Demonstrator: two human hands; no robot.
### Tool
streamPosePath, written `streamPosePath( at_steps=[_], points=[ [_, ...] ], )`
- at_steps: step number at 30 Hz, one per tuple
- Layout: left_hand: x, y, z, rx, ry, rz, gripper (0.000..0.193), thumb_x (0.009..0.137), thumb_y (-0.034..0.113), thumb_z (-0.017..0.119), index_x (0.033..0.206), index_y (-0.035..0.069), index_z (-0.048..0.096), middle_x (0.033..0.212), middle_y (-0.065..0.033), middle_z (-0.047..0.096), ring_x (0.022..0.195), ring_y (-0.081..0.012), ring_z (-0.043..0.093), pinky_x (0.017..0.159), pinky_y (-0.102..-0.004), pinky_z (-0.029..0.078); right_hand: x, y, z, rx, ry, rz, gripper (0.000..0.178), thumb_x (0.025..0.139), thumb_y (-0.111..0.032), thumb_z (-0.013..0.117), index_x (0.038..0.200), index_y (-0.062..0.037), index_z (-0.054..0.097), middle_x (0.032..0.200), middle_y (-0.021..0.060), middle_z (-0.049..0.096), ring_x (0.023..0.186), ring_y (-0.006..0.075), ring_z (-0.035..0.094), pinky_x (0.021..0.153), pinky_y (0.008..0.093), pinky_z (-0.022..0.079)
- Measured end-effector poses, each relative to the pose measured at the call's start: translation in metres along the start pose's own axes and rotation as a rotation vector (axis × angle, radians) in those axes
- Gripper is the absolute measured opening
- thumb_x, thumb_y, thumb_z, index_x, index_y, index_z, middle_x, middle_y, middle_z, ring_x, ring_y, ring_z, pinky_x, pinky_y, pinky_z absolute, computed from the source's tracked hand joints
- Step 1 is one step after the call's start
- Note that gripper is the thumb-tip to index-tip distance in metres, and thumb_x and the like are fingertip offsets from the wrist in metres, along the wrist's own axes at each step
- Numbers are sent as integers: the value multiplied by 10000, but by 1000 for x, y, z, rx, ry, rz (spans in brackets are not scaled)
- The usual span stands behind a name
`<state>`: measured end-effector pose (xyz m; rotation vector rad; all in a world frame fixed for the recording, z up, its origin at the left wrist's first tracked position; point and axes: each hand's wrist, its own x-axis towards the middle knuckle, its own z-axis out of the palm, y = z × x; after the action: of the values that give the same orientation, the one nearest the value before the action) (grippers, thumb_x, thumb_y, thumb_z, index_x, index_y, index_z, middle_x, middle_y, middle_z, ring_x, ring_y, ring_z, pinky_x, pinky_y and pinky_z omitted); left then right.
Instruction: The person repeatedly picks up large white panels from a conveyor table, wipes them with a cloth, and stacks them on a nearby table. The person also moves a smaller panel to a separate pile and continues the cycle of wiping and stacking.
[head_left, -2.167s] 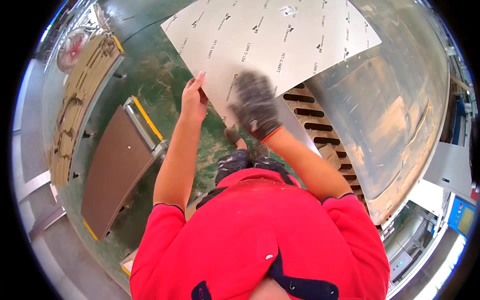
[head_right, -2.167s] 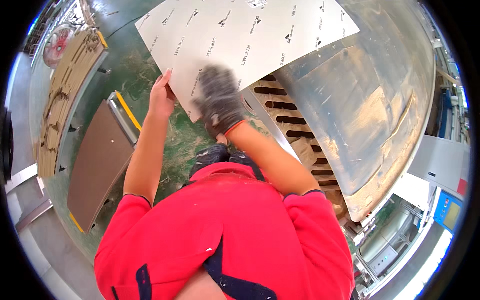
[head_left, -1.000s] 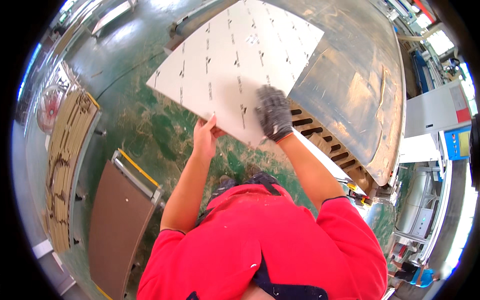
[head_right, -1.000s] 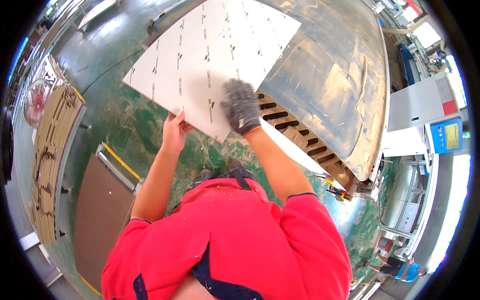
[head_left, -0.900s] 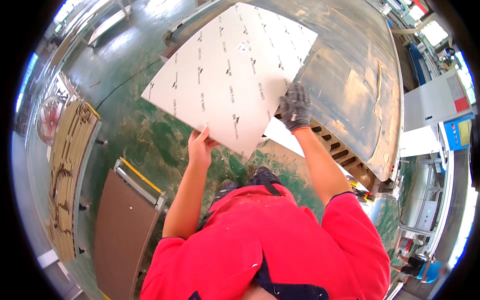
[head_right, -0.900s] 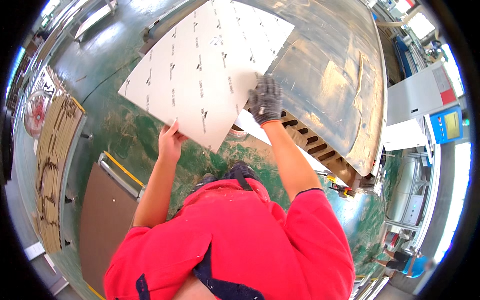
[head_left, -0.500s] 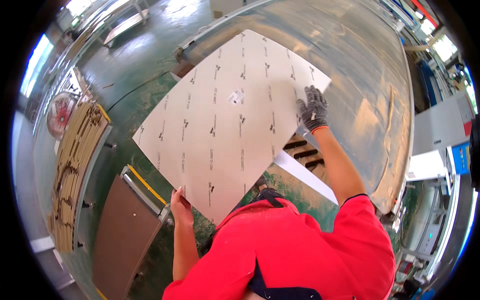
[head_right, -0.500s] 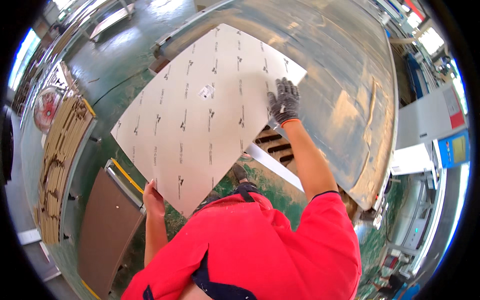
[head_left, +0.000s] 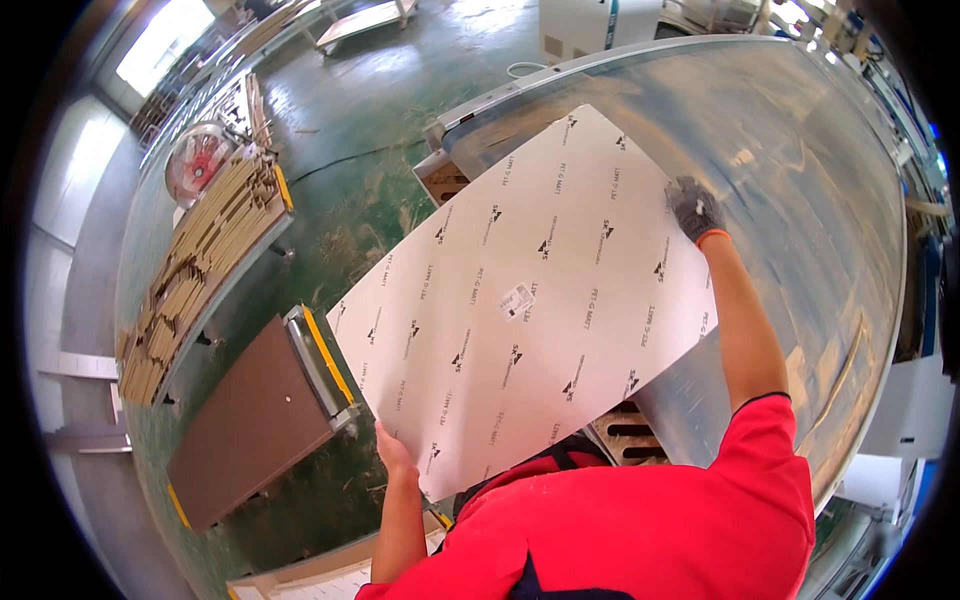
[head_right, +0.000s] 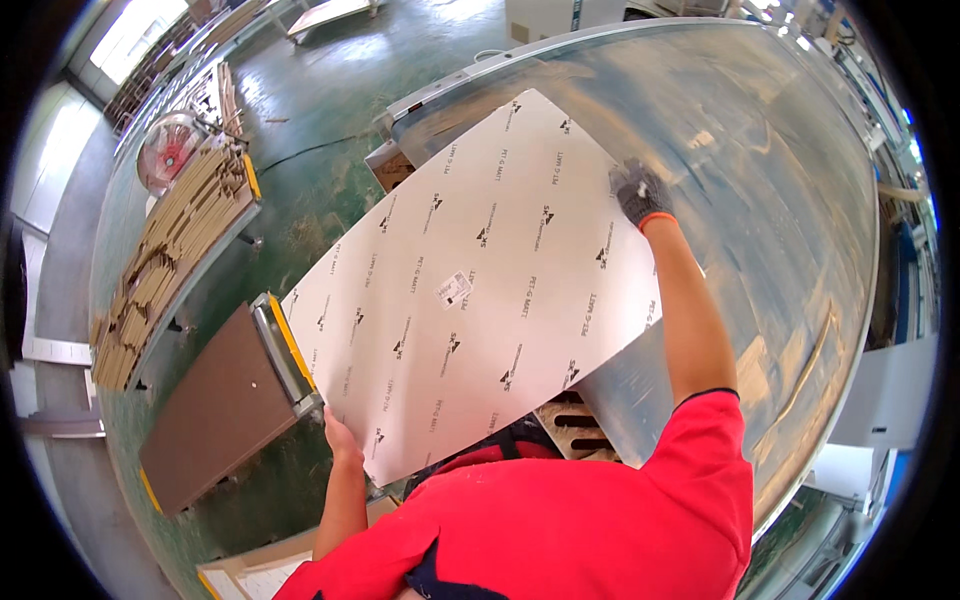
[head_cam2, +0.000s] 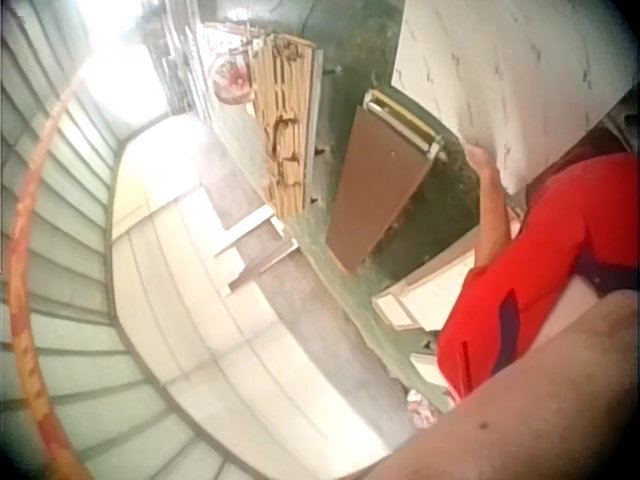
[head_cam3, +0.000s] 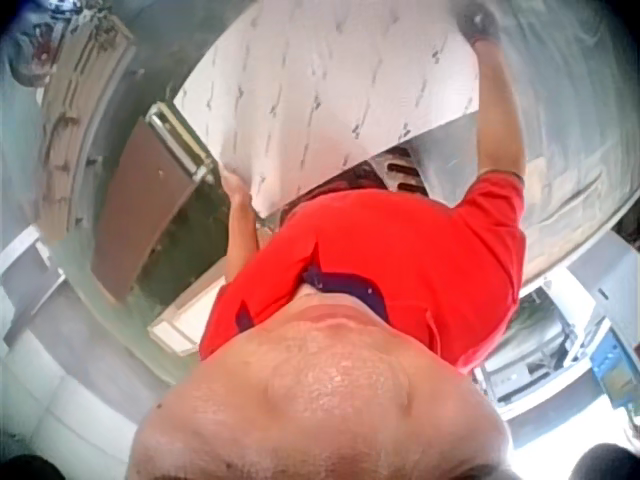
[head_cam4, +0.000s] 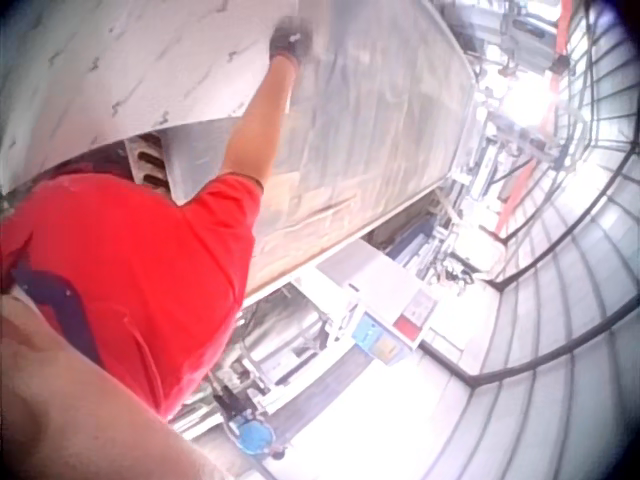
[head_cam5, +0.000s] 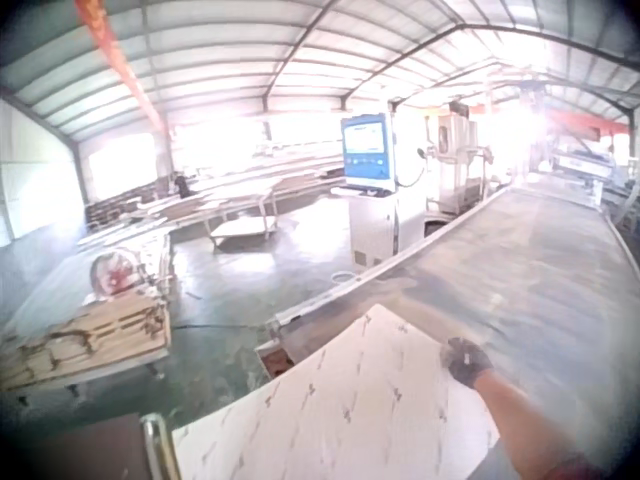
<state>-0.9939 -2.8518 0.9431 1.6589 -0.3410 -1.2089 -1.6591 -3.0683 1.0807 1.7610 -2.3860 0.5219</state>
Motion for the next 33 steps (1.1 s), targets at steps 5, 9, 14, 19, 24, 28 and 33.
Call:
streamPosePath(
  at_steps=[5,9,14,19,24,28,33],
  points=[
    [-3,-5,3,28,125,109,595,1055,455,333,1254,-43,590,1186,-126,657,1023,-232,651,893,-343,514,71,-89,39,47,279,-529,526,815,-379,626,1202,-26,580,1248,192,607,1165,372,559,959,442,456],
    [-13,3,9,217,240,208,610,1046,473,361,1152,-63,633,1087,-129,690,938,-235,668,849,-351,521,74,-206,90,52,264,-782,539,876,-456,552,1234,-53,573,1306,156,569,1282,320,465,1096,455,329],
    [-13,8,4,569,412,224,648,1015,523,423,997,-73,678,910,-155,715,817,-256,675,773,-371,516,155,-140,99,-114,-103,-646,424,891,-448,539,1117,-107,649,1094,170,647,1056,331,598,972,456,438],
    [-13,-4,-7,633,425,279,683,996,572,423,947,-61,677,878,-182,708,806,-307,673,765,-399,508,228,-26,53,-455,195,-134,496,933,-521,459,1116,-103,656,1116,154,652,1048,326,609,937,454,457],
    [-15,-10,-4,627,462,189,675,1001,558,437,970,-78,662,894,-155,703,790,-244,649,744,-369,507,148,-138,78,-34,231,-710,227,836,-251,677,985,-87,627,1125,82,635,1106,280,578,1012,374,417],
    [-18,-9,-4,563,495,166,694,991,582,416,947,-62,671,887,-197,705,810,-321,671,765,-417,503,129,-198,121,182,366,-934,167,793,-283,589,780,-133,661,964,74,673,1026,299,606,901,422,453],
    [-25,-11,-2,717,564,200,697,989,583,413,942,-61,676,907,-222,705,828,-357,674,765,-440,502,235,-76,84,-39,-20,-328,364,919,-393,537,818,-87,706,862,182,698,732,339,669,667,457,520]
  ],
)
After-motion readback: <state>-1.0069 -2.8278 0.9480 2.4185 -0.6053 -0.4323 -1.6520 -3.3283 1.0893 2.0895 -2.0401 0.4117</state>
